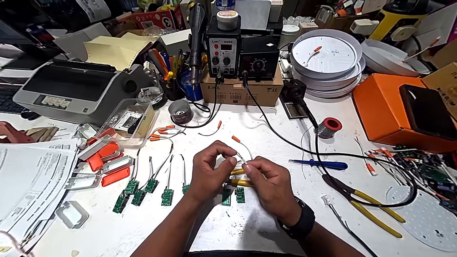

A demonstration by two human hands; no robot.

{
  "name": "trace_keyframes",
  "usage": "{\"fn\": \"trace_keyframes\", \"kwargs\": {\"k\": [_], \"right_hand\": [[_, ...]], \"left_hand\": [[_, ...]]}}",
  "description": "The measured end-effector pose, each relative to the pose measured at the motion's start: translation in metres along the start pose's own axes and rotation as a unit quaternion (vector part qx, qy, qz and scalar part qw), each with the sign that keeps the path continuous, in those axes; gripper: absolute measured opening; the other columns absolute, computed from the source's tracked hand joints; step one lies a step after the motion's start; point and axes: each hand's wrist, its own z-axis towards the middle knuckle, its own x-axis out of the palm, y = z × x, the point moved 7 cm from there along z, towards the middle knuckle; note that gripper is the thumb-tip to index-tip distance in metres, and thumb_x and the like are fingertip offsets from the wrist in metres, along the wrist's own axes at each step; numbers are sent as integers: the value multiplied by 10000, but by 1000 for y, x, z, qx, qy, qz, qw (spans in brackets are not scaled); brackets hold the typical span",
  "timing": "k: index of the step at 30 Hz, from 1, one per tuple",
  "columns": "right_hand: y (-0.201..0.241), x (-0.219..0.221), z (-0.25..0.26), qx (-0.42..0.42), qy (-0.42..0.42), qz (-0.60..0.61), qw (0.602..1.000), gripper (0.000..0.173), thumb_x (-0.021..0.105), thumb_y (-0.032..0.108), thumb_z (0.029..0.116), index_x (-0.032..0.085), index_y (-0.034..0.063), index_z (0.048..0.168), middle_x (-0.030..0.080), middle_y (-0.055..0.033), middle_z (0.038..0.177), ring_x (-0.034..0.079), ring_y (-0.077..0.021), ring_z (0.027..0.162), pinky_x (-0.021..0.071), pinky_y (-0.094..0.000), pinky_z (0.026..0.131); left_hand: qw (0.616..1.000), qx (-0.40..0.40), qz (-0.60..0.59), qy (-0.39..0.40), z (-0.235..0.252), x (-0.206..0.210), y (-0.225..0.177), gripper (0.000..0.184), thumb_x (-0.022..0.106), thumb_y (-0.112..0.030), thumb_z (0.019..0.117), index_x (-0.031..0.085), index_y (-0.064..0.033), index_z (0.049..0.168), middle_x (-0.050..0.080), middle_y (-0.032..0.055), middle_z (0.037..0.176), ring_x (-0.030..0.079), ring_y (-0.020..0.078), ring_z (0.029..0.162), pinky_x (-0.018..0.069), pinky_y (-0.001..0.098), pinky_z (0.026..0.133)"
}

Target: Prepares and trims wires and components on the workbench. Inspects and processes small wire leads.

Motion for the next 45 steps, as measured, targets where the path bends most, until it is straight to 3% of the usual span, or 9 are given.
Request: {"fn": "trace_keyframes", "kwargs": {"k": [4,10,15,22,29,32,38,40,45], "right_hand": [[0,1,0,-7,9,4,1000,182,623,102,999,732,-4,898,642,8,763,593,-9,696,507,-164,633],[5,0,-2,-63,9,-106,992,163,655,128,981,753,24,901,657,6,786,615,-28,775,528,-184,731],[22,14,-12,-276,-11,-398,875,203,625,182,985,778,57,936,659,-55,718,638,-206,757,504,-379,772],[11,-5,-5,-97,-48,-174,979,177,664,181,983,776,46,955,705,-7,840,645,-61,831,536,-239,788],[9,-3,-1,-59,-18,-93,994,149,672,118,973,758,-2,952,687,-20,842,651,-38,816,563,-180,751],[6,0,-2,-68,4,-131,989,156,676,160,976,773,41,949,682,-3,837,634,-50,835,539,-209,772],[31,23,-16,-320,10,-472,821,176,618,139,964,765,50,929,636,-47,689,628,-232,749,504,-384,767],[29,21,-16,-299,-1,-443,845,180,623,144,977,772,48,949,647,-50,712,636,-218,772,510,-377,790],[14,-6,-6,-152,-48,-235,959,163,666,184,985,780,70,961,700,-6,826,643,-95,834,523,-297,814]], "left_hand": [[999,-19,26,5,2,-1,0,163,694,-139,952,737,-3,1032,714,38,978,676,104,914,578,269,838],[997,-30,73,-2,1,0,1,109,697,-123,953,724,-47,880,700,0,844,655,65,816,549,237,763],[987,-52,134,-70,-4,4,3,141,662,-80,920,663,-75,780,612,-44,693,565,19,630,471,169,595],[988,-133,-78,-4,-2,-1,15,243,578,-225,1028,726,-41,974,709,23,900,666,106,866,552,300,867],[985,-160,-65,14,-1,6,14,139,647,-132,983,730,-20,977,707,8,857,664,72,809,556,239,771],[987,-151,-45,12,-2,5,13,118,674,-119,964,719,-52,878,674,-25,769,625,38,713,530,207,686],[981,-157,85,-74,-7,8,11,276,646,-63,906,535,-123,660,469,-70,535,423,7,454,340,163,439],[984,-144,76,-71,-6,7,11,279,657,-94,937,562,-114,676,509,-64,567,465,11,491,382,166,474],[983,-170,-56,38,-2,5,17,266,611,-299,1018,729,-68,959,684,-25,847,645,75,813,543,266,809]]}}
